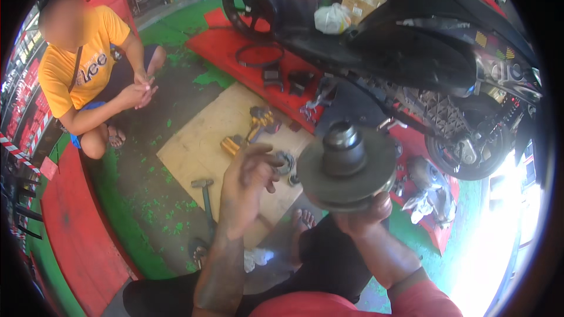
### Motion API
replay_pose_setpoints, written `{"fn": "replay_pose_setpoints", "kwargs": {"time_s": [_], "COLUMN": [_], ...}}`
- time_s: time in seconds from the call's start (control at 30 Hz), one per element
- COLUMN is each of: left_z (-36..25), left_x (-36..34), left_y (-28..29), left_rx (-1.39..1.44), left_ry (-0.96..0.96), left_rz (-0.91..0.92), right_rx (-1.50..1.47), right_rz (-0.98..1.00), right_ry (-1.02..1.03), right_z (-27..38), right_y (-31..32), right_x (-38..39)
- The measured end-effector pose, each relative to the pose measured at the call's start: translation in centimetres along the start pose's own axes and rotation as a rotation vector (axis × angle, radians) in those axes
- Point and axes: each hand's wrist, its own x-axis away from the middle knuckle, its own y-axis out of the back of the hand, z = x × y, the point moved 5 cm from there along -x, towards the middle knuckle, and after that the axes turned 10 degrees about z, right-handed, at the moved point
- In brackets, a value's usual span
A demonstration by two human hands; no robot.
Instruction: The person disassembles a motorcycle pulley component, tapping it with a hammer and screwdriver before probing and prying inside the assembly with the screwdriver.
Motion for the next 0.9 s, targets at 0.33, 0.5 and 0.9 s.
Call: {"fn": "replay_pose_setpoints", "kwargs": {"time_s": [0.33, 0.5, 0.9], "left_z": [2.4, 6.7, 28.9], "left_x": [0.3, 0.3, 7.0], "left_y": [-1.0, 9.2, 17.4], "left_rx": [0.555, 0.206, -0.145], "left_ry": [0.155, 0.194, 0.695], "left_rz": [-0.012, -0.192, -0.477], "right_rx": [1.050, 1.210, 1.282], "right_rz": [0.291, 0.146, -0.556], "right_ry": [0.292, 0.003, -0.069], "right_z": [1.3, 3.4, 4.2], "right_y": [-2.7, -1.6, 19.9], "right_x": [-3.0, -2.5, 3.3]}}
